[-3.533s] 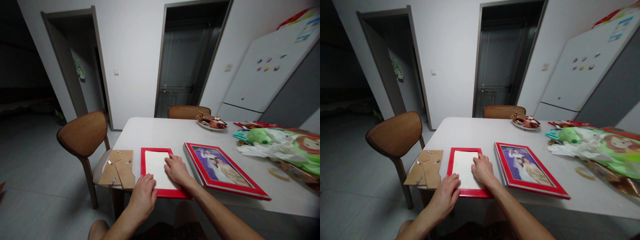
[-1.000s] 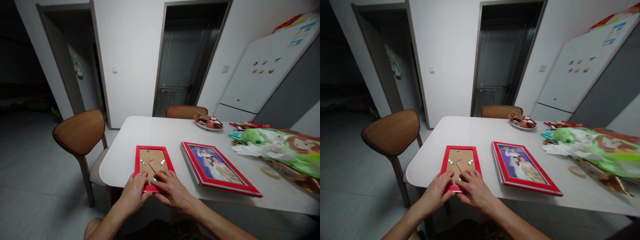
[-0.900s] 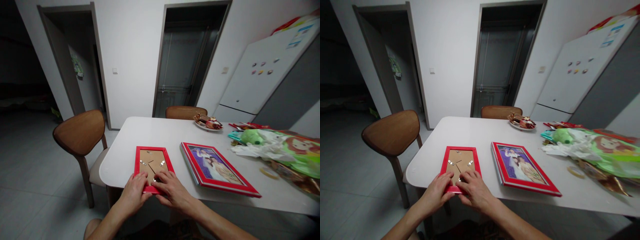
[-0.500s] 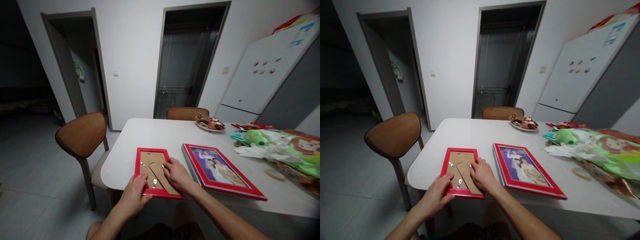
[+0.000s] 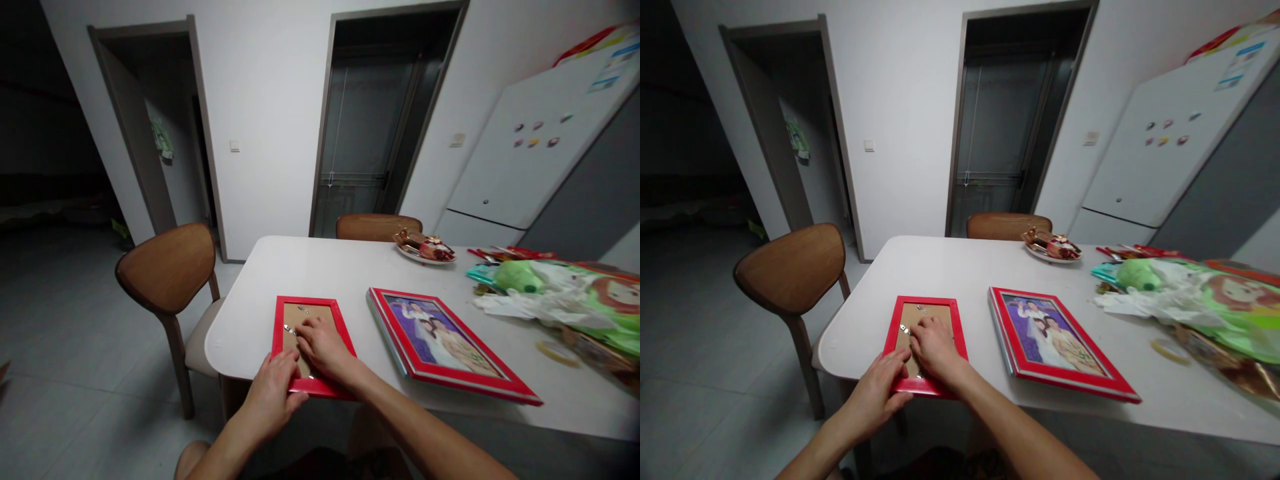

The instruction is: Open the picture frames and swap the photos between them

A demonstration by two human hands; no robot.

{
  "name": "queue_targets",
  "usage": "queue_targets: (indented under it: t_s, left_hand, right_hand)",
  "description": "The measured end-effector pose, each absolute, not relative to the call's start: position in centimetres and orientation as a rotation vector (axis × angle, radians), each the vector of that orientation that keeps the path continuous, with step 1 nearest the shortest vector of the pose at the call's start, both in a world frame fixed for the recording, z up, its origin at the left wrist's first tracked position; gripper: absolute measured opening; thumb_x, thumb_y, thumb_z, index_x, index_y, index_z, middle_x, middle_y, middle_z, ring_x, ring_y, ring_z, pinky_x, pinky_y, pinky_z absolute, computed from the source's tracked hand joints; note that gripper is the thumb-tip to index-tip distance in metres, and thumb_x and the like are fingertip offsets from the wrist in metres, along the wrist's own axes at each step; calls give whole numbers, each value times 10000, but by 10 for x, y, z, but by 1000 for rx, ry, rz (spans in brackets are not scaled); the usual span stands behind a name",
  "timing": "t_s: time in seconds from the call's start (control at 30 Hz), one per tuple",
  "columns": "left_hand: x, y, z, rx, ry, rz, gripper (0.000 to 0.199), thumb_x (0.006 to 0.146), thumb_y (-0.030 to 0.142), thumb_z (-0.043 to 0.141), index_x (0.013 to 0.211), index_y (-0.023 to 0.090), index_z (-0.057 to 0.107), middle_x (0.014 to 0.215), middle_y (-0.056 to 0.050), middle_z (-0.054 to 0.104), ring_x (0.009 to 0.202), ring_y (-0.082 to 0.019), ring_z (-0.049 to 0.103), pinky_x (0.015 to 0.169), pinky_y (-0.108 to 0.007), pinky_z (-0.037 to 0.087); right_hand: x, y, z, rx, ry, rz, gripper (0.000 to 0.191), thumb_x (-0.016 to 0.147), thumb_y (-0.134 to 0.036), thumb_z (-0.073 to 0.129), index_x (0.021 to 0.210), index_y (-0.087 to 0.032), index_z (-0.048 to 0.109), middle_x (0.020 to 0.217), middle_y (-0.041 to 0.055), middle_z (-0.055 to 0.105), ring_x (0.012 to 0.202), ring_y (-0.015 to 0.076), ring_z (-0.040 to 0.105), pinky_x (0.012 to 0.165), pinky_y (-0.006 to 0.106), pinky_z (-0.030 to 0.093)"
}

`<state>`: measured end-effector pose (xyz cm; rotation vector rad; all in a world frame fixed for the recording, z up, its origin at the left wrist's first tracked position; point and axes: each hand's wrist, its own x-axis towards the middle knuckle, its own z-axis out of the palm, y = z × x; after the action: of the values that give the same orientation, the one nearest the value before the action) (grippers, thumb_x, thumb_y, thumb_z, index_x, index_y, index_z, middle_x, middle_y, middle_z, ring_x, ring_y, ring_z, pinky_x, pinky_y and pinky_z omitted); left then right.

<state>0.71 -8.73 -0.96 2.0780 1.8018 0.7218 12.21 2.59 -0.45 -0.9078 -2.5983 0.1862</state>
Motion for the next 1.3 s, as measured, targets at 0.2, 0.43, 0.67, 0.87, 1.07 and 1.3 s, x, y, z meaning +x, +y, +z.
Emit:
queue_targets:
  t_s: [0.2,0.43,0.67,0.87,1.07,1.3]
  left_hand:
    - [8,-88,-9,2073,1816,696,222,656,189,609,861,173,525,1192,-108,478,1144,-264,376,965,-468,257]
    - [9,-90,-9,2069,1804,722,208,650,193,618,836,173,527,1184,-105,486,1130,-252,392,969,-448,261]
    - [12,-97,-11,2046,1824,732,266,647,200,610,898,158,531,1205,-106,472,1138,-229,384,987,-436,231]
    - [15,-100,-6,2044,1929,635,325,636,218,607,944,154,526,1222,-106,459,1146,-230,378,991,-438,222]
    - [37,-91,-20,2259,1955,512,398,659,123,520,1055,145,483,1285,-130,379,1198,-265,298,986,-480,208]
    - [25,-82,-9,2125,1762,1096,408,615,13,417,1000,132,479,1233,-150,434,1147,-260,376,944,-471,288]
  right_hand:
    - [92,37,-13,-923,-2602,213,236,782,-206,421,723,-173,647,749,54,574,738,143,484,683,251,341]
    - [94,47,-14,-1019,-2557,261,237,779,-228,421,749,-184,651,779,39,618,752,127,525,695,221,347]
    - [90,93,-22,-1421,-2306,307,220,758,-281,442,778,-162,626,770,85,638,705,169,559,592,237,342]
    - [88,105,-26,-1478,-2149,423,204,714,-305,484,738,-156,621,760,101,638,705,180,559,586,241,345]
    - [121,91,-10,-1243,-2048,616,222,723,-301,441,737,-167,618,740,42,642,677,138,559,631,226,380]
    - [175,49,-5,-1131,-1261,1110,342,706,-358,478,978,-156,526,938,80,603,799,158,565,645,253,430]
